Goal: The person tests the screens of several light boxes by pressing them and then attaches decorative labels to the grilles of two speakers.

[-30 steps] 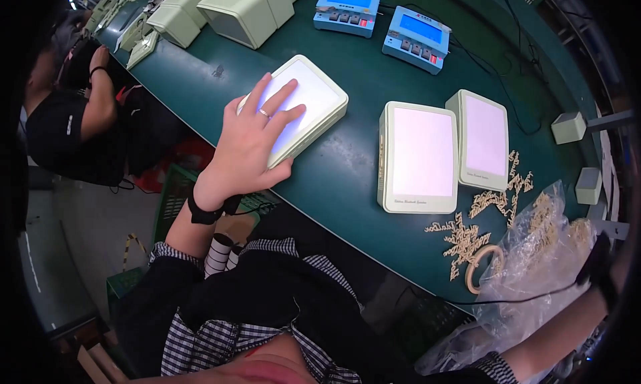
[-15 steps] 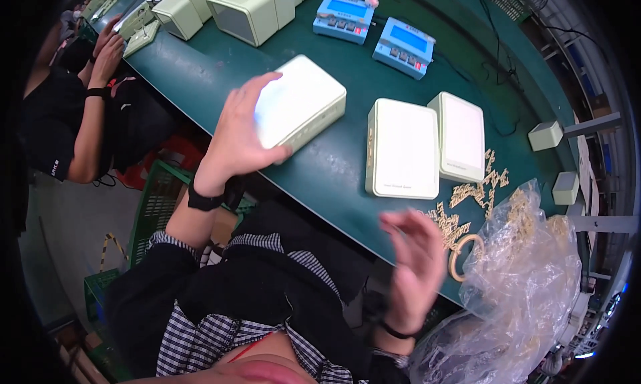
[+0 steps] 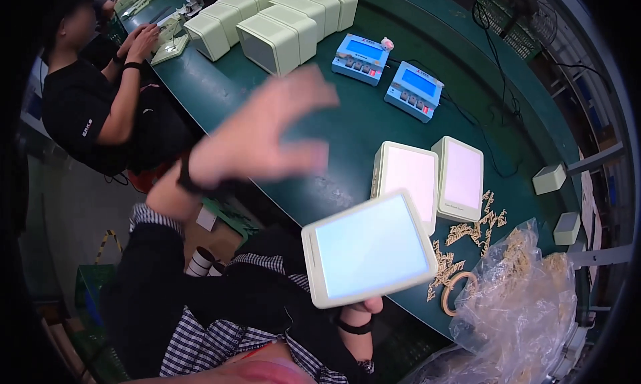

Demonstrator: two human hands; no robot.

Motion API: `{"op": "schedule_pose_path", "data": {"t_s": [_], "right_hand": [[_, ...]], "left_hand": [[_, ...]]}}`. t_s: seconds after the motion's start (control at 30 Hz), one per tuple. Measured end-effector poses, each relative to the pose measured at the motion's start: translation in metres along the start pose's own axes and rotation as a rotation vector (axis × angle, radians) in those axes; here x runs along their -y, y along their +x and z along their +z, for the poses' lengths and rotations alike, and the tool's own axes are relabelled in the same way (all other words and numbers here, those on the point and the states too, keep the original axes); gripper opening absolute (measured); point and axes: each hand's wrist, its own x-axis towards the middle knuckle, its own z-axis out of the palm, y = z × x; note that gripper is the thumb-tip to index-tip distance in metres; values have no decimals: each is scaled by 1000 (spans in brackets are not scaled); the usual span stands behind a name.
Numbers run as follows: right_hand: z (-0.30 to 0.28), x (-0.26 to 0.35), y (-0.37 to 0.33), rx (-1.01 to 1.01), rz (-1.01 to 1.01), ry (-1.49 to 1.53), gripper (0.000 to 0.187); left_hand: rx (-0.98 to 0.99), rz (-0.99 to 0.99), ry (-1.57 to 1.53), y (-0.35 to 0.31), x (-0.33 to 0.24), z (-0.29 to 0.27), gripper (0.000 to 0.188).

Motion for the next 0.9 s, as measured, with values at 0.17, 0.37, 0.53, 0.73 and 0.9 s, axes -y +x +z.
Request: {"op": "schedule_pose_path", "data": {"t_s": [0.17, 0.37, 0.53, 0.73, 0.9], "right_hand": [[-15, 20, -21, -34, -148, 57, 110], [-42, 30, -29, -35, -350, 162, 111], [-64, 30, -23, -16, -507, 238, 112], [-77, 24, -23, -9, -570, 282, 113], [-80, 20, -22, -21, -608, 305, 114]], "left_hand": [[-176, -792, 528, 121, 149, -13, 117], [-135, -1006, 438, 148, 224, 4, 121], [-97, -825, 444, 126, 231, -8, 118], [-82, -578, 431, 92, 184, -9, 111], [33, -76, 221, 46, 128, -11, 99]]}}
